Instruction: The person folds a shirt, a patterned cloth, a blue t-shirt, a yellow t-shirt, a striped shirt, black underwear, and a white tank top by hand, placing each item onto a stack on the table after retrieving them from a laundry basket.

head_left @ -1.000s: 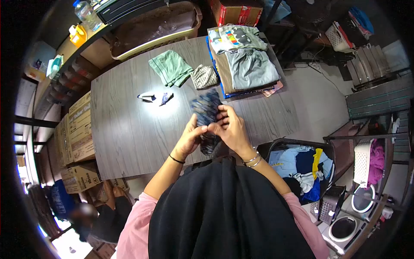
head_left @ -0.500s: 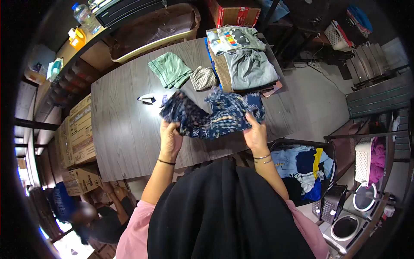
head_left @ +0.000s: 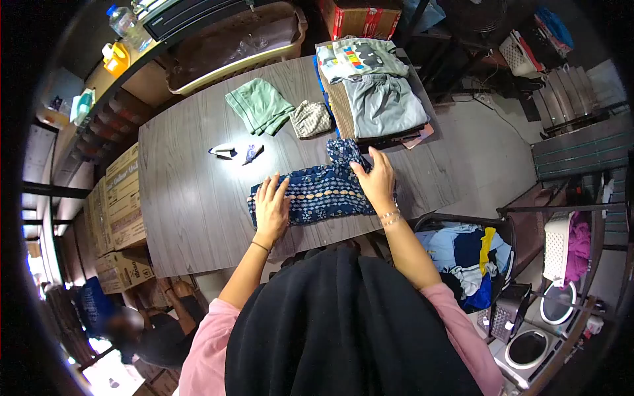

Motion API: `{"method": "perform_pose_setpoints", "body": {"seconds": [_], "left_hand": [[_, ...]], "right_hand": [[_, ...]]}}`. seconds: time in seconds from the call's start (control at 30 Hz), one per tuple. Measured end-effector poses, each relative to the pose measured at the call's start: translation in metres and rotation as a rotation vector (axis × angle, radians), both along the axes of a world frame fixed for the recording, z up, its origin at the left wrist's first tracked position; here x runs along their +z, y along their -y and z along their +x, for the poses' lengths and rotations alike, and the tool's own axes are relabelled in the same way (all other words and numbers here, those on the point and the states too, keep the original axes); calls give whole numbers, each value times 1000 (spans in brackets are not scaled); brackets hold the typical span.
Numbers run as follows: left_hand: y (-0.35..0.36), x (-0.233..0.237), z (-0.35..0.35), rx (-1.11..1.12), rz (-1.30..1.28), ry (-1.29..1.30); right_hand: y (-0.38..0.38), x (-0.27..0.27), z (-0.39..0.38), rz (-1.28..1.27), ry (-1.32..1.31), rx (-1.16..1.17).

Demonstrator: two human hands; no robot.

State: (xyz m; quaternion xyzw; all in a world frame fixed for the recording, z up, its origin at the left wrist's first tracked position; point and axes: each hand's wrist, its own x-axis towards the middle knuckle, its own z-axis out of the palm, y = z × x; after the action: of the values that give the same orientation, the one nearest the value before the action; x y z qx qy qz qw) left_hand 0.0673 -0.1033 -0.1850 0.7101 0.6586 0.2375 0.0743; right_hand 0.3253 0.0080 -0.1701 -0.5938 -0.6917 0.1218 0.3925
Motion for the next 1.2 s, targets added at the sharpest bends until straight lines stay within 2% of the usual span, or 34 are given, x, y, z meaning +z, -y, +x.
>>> {"method": "perform_pose_setpoints", "body": {"seconds": [0.03, 0.1, 0.17, 0.27, 0.3, 0.37, 0.43, 0.47, 0.5, 0.57, 0.6, 0.63, 0.7, 0.73, 0.77, 0.83, 0.87, 0.93, 0.97, 1.03, 1.1, 1.13, 1.2], "left_hand": [[-2, -6, -2, 3, -103, -87], [3, -21, -9, 14, -201, -173], [6, -20, -16, 6, -232, -180], [9, -19, -22, 13, -249, -179], [10, -18, -24, 14, -249, -178], [9, -21, -24, 21, -244, -183], [9, -23, -24, 34, -239, -188], [9, -23, -25, 42, -240, -187], [9, -23, -25, 48, -240, -186], [9, -22, -24, 56, -239, -183], [8, -23, -24, 59, -239, -178], [7, -23, -23, 63, -237, -172], [4, -21, -16, 140, -161, -106], [-1, -13, -9, 129, -96, -76], [-10, -6, -2, 120, -30, -46], [-32, 12, 21, -37, 29, 189], [-44, 14, 33, -148, 73, 225], [-62, 20, 61, -234, 44, 366], [-71, 10, 67, -222, 70, 364], [-81, 9, 76, -54, -107, 681], [-82, 20, 75, -30, -235, 757], [-80, 25, 75, -17, -301, 794], [-74, -5, 68, -221, -222, 585]], "right_hand": [[-13, -4, -5, 27, 61, -45], [-38, -22, -3, -480, -6, -1], [-58, -58, 7, -594, -147, 97], [-64, -49, 16, -895, -788, 310], [-62, -40, 15, -854, -908, 328], [-55, -36, 17, -656, -888, 392], [-39, -18, 18, -270, -586, 597], [-26, -5, 24, -452, -454, 631], [-13, -9, 29, -299, -249, 675], [13, 8, 33, -461, 84, 618], [19, 8, 35, -475, 15, 621], [22, 8, 33, -362, 26, 553], [18, 7, 23, -361, -148, 353], [11, 1, 14, -180, -268, 224], [2, -2, 11, -165, -179, 123], [-14, -9, -3, -209, -17, 2], [-22, -26, -5, -178, 53, 14], [-30, -37, -12, -313, -69, 82], [-33, -36, -14, -395, -141, 121], [-25, -22, -12, -243, -246, 288], [-8, -6, 1, -56, -42, 429], [5, -7, 7, -75, 38, 449], [25, -8, 19, -137, 110, 466]]}}
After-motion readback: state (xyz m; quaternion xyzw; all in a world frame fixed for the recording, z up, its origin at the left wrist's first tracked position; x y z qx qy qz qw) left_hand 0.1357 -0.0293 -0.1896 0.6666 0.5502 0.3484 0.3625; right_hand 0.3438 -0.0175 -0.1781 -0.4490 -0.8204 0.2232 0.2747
